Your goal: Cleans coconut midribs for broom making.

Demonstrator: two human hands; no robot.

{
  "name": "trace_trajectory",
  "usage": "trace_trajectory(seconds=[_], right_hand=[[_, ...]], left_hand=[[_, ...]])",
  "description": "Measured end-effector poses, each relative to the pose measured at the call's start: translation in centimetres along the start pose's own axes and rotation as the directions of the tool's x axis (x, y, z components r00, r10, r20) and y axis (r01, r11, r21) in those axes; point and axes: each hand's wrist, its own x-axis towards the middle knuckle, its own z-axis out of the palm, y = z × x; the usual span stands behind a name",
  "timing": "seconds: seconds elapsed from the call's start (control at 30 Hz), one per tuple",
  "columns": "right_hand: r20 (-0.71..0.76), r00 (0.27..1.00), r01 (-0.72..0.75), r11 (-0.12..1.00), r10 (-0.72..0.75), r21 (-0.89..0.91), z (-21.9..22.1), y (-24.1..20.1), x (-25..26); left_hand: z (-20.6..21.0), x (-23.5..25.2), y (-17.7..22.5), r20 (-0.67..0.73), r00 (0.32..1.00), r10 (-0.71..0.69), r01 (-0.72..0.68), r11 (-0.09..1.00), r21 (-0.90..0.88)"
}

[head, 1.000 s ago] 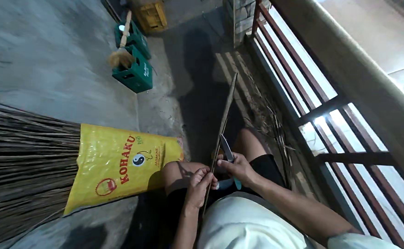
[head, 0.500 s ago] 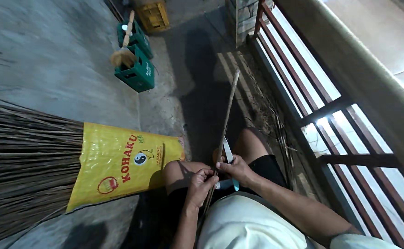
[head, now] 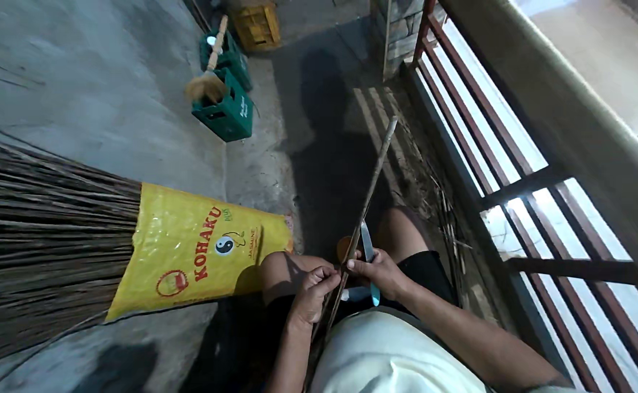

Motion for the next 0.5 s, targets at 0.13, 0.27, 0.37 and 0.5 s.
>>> trace_trajectory(seconds=[0.13, 0.27, 0.37, 0.5], right_hand=[[0.006, 0.999, 0.040, 0.999, -0.040, -0.021, 0.4, 0.6, 0.1], [-0.017, 0.997, 0.071, 0.996, -0.072, -0.049, 1.3, 1.1, 0.4], [-0.083, 0.993, 0.080, 0.994, -0.086, -0.076, 1.1, 1.2, 0.4], [-0.001, 0.996, 0.090, 0.986, -0.091, -0.141, -0.7, 0.9, -0.2]], left_hand=[[0.4, 0.3, 0.0, -0.049, 0.999, 0.020, -0.012, 0.986, 0.168], [1.8, -0.2, 0.5, -0.086, 0.995, -0.042, 0.055, 0.988, 0.147], [1.5, -0.2, 0.4, -0.119, 0.992, -0.040, 0.048, 0.997, 0.067], [0.2, -0.6, 1.1, -0.061, 0.988, -0.144, 0.139, 0.987, -0.084]])
